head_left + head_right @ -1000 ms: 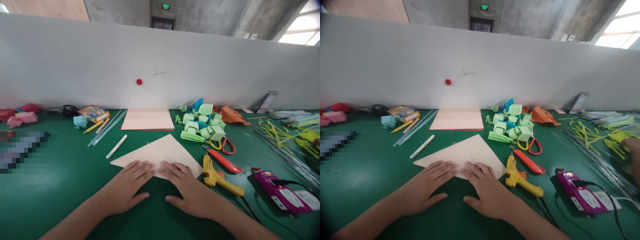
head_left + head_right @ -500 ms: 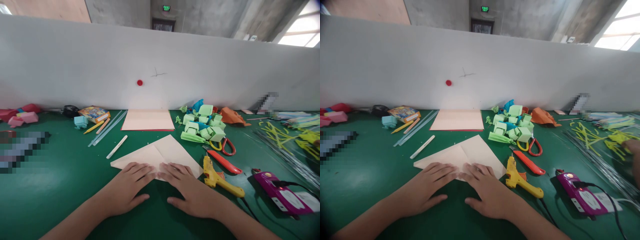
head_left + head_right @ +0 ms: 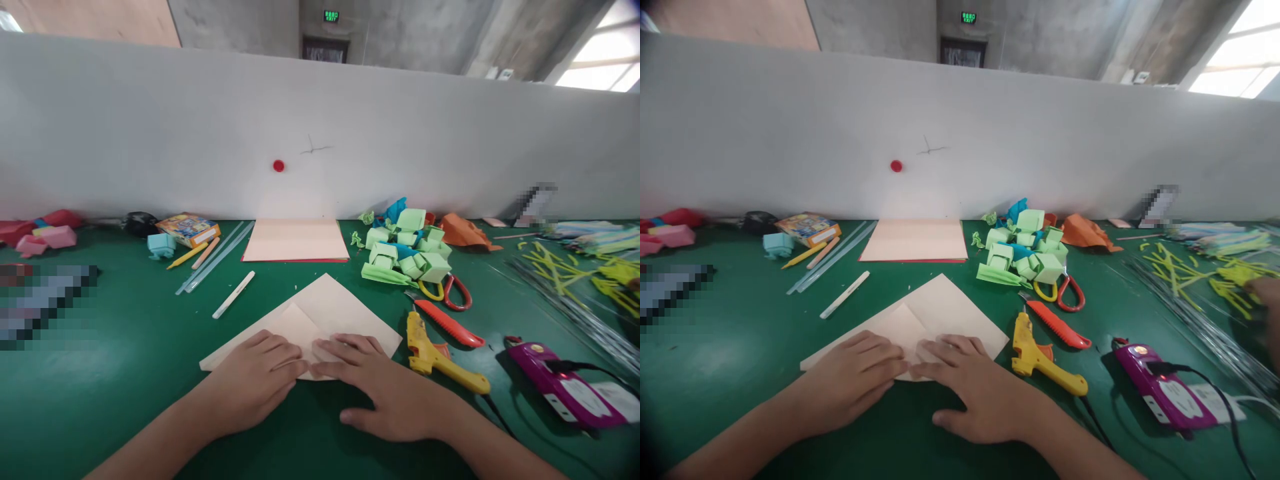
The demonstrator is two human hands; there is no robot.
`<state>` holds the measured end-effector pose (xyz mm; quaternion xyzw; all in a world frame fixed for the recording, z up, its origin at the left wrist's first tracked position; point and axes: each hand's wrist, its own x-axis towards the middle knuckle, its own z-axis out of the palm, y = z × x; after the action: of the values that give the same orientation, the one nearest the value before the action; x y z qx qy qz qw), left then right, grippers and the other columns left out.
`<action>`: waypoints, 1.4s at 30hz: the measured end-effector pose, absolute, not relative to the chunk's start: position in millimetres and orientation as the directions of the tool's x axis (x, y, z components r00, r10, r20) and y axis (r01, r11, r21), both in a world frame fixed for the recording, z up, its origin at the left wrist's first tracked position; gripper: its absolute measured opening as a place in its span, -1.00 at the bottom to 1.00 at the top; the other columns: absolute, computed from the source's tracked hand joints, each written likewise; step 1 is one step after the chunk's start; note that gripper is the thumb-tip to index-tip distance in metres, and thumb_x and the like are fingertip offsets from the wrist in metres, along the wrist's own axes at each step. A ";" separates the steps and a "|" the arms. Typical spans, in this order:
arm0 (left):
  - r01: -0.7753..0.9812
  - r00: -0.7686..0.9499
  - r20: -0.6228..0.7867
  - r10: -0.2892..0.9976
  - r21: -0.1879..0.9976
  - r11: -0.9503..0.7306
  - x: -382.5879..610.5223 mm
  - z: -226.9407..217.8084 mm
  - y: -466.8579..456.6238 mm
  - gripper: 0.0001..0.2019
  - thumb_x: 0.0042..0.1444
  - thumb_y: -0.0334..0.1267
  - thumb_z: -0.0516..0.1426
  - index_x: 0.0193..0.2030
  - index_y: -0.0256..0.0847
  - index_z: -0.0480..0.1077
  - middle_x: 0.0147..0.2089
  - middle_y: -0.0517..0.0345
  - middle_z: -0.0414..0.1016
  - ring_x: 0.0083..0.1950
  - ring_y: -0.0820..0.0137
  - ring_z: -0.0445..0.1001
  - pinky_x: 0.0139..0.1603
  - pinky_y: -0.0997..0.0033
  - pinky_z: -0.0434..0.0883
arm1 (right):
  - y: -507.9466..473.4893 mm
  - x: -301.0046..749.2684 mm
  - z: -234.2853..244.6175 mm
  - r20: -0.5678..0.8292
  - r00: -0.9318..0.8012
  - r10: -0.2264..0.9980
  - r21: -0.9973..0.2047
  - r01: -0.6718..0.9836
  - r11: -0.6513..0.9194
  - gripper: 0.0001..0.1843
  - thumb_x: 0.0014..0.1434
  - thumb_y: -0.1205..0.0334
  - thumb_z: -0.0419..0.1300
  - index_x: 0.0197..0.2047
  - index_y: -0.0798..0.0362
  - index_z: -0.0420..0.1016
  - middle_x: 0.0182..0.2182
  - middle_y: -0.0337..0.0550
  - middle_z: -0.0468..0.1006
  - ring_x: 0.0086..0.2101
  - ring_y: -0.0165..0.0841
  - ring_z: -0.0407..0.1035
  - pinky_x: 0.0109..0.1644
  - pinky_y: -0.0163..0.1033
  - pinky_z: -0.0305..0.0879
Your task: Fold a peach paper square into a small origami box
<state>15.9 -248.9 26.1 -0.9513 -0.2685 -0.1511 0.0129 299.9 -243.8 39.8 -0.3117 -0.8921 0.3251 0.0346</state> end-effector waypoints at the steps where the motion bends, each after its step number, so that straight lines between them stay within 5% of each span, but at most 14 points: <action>1: 0.511 0.813 0.298 0.501 0.049 -0.858 15.3 26.0 -248.5 -0.74 0.36 -0.39 0.03 0.10 -0.17 0.44 0.02 0.07 0.60 -0.01 0.22 0.52 0.01 0.15 0.38 | -244.0 300.0 39.5 -0.138 -0.801 0.583 -0.602 0.535 0.593 -0.17 0.25 0.07 0.27 0.51 -0.33 0.07 0.52 -0.26 0.00 0.46 -0.04 -0.18 0.49 0.20 -0.22; 11: 0.526 0.817 0.293 0.496 -0.026 -0.850 9.5 25.5 -242.4 -0.61 0.39 -0.41 -0.06 0.26 -0.23 0.40 0.22 0.05 0.57 0.17 0.20 0.56 0.23 0.08 0.43 | -242.7 306.6 37.9 -0.177 -0.748 0.640 -0.686 0.560 0.465 -0.21 0.30 -0.14 0.24 0.50 -0.31 0.07 0.53 -0.28 -0.07 0.48 -0.11 -0.25 0.51 0.13 -0.25; 20: 0.560 0.807 0.201 0.555 0.039 -0.828 8.1 22.9 -242.4 -0.48 0.41 -0.10 0.07 0.44 -0.17 0.21 0.37 0.02 0.42 0.36 0.21 0.41 0.54 -0.01 0.07 | -247.6 301.3 30.9 -0.152 -0.716 0.682 -0.582 0.623 0.524 -0.20 0.32 -0.01 0.21 0.53 -0.22 0.03 0.53 -0.23 -0.05 0.47 -0.10 -0.21 0.50 0.17 -0.19; 32: 0.614 0.777 0.125 0.617 0.071 -0.786 7.1 15.4 -243.3 -0.34 0.43 0.02 0.02 0.56 -0.08 -0.04 0.50 -0.01 0.19 0.47 0.13 0.25 0.49 -0.01 0.17 | -252.9 296.0 27.3 -0.130 -0.657 0.743 -0.503 0.689 0.521 -0.20 0.36 -0.04 0.13 0.56 -0.16 -0.06 0.52 -0.24 -0.02 0.44 -0.10 -0.13 0.49 0.13 -0.10; 42: 0.601 0.789 0.099 0.606 0.077 -0.795 8.0 17.1 -235.4 -0.32 0.43 0.03 0.02 0.57 -0.10 -0.08 0.50 -0.02 0.19 0.49 0.12 0.22 0.48 -0.01 0.16 | -253.5 290.6 18.5 -0.097 -0.604 0.791 -0.457 0.733 0.504 -0.32 0.33 0.03 0.13 0.47 -0.09 0.19 0.52 -0.21 -0.01 0.43 -0.04 -0.13 0.48 0.16 -0.08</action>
<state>8.0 -235.4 17.1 -0.9456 -0.3193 -0.0592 -0.0206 290.6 -253.5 18.5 -0.4404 -0.8650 0.2323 0.0623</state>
